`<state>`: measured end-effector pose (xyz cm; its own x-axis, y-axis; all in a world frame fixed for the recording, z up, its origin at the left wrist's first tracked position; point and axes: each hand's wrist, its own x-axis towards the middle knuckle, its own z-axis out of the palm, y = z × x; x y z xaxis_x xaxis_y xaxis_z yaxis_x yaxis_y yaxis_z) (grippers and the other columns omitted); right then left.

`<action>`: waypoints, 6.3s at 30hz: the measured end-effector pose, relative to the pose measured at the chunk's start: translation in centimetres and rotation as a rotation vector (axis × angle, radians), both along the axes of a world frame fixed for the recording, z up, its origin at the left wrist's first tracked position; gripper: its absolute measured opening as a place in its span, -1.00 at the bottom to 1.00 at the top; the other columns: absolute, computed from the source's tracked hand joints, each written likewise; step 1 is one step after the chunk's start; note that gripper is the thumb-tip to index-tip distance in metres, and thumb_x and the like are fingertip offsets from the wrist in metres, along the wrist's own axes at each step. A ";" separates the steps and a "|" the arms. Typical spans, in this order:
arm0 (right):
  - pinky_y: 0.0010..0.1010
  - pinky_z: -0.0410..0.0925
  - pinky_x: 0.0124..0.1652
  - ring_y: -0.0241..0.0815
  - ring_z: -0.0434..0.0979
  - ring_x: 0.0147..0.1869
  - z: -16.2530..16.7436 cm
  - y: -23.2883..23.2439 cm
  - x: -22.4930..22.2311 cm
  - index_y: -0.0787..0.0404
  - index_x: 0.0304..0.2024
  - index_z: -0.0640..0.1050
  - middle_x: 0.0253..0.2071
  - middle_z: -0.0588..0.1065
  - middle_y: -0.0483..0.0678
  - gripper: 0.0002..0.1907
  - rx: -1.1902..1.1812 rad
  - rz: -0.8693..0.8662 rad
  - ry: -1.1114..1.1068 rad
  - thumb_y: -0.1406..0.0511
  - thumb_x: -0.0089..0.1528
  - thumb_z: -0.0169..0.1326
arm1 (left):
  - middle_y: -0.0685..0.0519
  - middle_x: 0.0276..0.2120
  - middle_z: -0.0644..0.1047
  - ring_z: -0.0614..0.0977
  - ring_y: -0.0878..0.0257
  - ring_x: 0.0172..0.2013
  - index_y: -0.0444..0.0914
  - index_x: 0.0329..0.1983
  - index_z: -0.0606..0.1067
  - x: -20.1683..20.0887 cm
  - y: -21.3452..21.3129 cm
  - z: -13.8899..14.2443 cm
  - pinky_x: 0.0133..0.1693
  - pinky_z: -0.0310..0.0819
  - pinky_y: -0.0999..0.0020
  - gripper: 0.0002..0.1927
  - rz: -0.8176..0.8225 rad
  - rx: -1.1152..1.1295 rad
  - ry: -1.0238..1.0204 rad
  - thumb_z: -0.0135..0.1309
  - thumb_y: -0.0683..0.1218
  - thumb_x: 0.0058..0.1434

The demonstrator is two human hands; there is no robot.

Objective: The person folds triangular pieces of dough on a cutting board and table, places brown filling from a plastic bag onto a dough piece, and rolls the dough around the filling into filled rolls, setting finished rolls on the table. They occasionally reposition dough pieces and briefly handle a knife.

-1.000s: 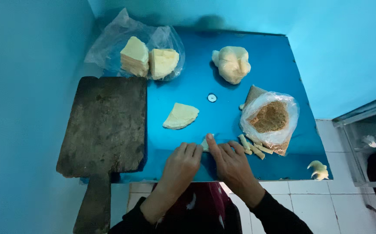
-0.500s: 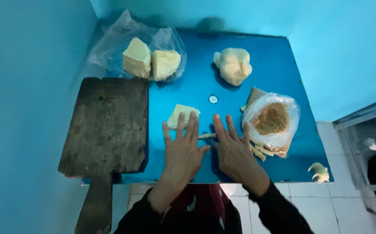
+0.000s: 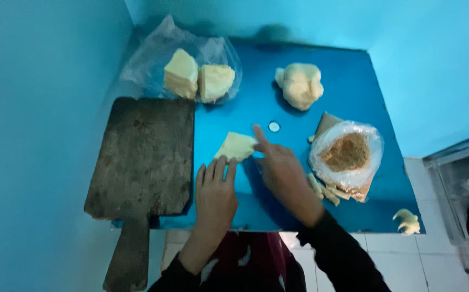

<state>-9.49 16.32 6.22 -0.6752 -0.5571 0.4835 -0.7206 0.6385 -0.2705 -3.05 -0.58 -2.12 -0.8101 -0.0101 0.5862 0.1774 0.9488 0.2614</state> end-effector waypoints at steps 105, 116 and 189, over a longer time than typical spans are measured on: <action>-0.16 0.26 0.02 -0.05 0.38 0.11 -2.1 5.2 2.9 -0.30 0.37 0.39 0.04 0.42 -0.09 -0.21 0.468 0.121 0.069 0.49 0.15 0.05 | 0.01 -0.07 0.55 0.56 0.14 0.10 -0.31 0.00 0.56 4.9 1.1 0.0 0.27 -0.08 -0.68 -0.76 -0.345 0.028 -0.013 0.04 -0.21 0.28; -0.29 0.24 0.13 -0.12 0.34 0.14 -1.7 4.6 1.3 0.08 0.52 0.30 -0.02 0.38 -0.03 -0.35 1.171 0.074 0.666 0.20 0.37 0.02 | 0.06 -0.23 0.55 0.60 0.19 -0.09 -0.27 -0.15 0.58 4.1 1.0 -0.3 0.31 -0.02 -0.58 -0.89 -0.347 0.046 0.032 0.13 -0.17 0.28; -0.15 0.44 -0.21 -0.02 0.56 -0.21 -3.3 6.4 7.0 0.13 0.51 0.06 -0.18 0.55 0.02 -0.08 0.335 0.045 -0.020 0.58 0.13 0.02 | 0.09 -0.39 0.60 0.65 0.15 -0.22 -0.21 -0.15 0.51 3.7 0.7 3.1 0.33 -0.39 -0.52 -0.88 -0.368 0.543 -0.305 0.14 -0.19 0.25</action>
